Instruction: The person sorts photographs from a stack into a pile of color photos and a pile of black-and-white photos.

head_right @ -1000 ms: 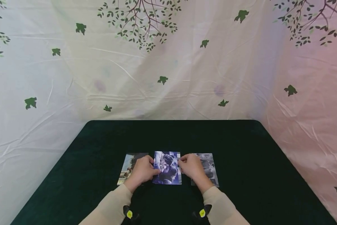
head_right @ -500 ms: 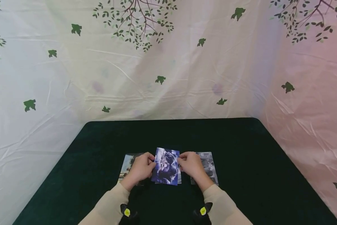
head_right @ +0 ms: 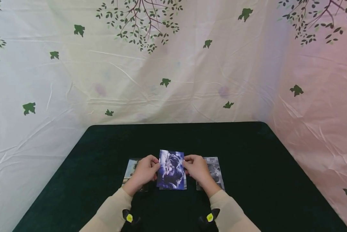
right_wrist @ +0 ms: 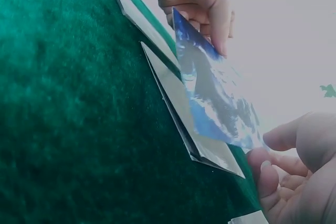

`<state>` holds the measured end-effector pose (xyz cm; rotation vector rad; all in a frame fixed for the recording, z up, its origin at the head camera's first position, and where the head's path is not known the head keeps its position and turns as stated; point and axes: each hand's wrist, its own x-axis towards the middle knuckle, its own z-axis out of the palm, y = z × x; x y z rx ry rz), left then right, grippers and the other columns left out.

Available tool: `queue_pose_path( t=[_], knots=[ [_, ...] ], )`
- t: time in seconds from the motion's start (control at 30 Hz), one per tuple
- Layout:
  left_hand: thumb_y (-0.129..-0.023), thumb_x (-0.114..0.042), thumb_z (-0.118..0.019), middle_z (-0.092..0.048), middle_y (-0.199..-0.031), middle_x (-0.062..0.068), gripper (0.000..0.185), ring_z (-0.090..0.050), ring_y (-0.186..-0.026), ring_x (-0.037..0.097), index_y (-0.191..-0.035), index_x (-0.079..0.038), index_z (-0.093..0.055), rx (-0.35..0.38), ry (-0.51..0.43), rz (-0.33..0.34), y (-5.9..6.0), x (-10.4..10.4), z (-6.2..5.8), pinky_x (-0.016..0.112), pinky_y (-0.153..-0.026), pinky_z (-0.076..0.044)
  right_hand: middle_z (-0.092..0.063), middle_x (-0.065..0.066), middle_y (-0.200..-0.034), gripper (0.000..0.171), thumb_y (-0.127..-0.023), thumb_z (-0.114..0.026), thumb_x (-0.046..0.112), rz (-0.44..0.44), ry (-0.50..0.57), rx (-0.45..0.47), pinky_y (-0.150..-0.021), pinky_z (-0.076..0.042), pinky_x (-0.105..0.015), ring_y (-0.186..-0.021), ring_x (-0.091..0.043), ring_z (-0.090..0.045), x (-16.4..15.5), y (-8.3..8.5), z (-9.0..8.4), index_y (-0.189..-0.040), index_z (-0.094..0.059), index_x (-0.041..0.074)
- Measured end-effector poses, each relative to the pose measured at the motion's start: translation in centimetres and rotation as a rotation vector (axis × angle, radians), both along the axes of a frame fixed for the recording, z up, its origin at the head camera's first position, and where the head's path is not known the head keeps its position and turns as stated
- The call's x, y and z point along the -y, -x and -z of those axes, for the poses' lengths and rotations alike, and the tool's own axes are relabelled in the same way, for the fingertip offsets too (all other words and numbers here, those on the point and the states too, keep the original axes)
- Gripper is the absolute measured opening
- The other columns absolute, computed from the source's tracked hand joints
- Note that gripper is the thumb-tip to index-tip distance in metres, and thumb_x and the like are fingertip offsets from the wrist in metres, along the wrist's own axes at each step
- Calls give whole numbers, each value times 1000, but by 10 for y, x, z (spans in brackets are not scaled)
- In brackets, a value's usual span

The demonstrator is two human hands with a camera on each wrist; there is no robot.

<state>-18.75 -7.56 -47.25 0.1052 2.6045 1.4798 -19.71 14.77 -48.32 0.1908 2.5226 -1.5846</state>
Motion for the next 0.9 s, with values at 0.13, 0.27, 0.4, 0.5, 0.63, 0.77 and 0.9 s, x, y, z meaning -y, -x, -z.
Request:
queue_pose_path(
  t=[0.13,0.27,0.4,0.5,0.63,0.77,0.9],
  knots=[
    [-97,-17,-57,-57,-74,8,11,-58,-56,19,-101,-7,-57,-3,-48,-36,0,1,-4,32,-52,-50,-66,-5,-93,29,-92,-64,23,5,76,16,-64,-51,-34,-78,-23,-61,0,-1,-3,-119,-62,13],
    [-97,-15,-56,-57,-76,9,10,-56,-55,18,-101,-6,-57,-11,-106,-84,0,1,-6,31,-51,-49,-67,-7,-97,30,-93,-63,24,3,177,49,-70,-51,-35,-84,-23,-62,0,-1,-5,-119,-62,10],
    [-98,-15,-55,-57,-77,8,11,-56,-54,18,-102,-6,-57,-28,-140,-133,2,0,-7,30,-49,-48,-67,-9,-96,27,-93,-63,25,2,242,73,-72,-52,-36,-85,-23,-63,1,-1,-7,-114,-64,8],
    [-98,-16,-55,-58,-78,8,11,-56,-55,18,-103,-6,-57,-29,-147,-166,2,-1,-7,29,-49,-48,-67,-10,-95,26,-94,-62,25,9,281,71,-73,-53,-36,-84,-23,-64,1,-2,-7,-112,-65,7],
    [-98,-17,-55,-57,-81,9,12,-56,-57,19,-103,-7,-58,-29,-143,-191,1,-1,-8,30,-51,-48,-67,-10,-94,23,-94,-62,23,27,328,71,-72,-54,-35,-83,-23,-64,3,-2,-8,-110,-65,7],
    [-98,-17,-55,-57,-82,9,12,-57,-58,20,-104,-7,-58,-34,-157,-198,0,-1,-9,31,-53,-49,-67,-11,-93,23,-94,-62,21,35,385,71,-71,-54,-34,-82,-23,-63,4,-3,-10,-111,-64,5],
    [-98,-18,-55,-59,-81,9,12,-57,-59,20,-104,-8,-59,-34,-186,-203,-1,0,-10,32,-54,-49,-65,-11,-92,25,-95,-61,20,44,438,87,-70,-53,-32,-81,-22,-62,5,-3,-10,-112,-63,3]
  ],
)
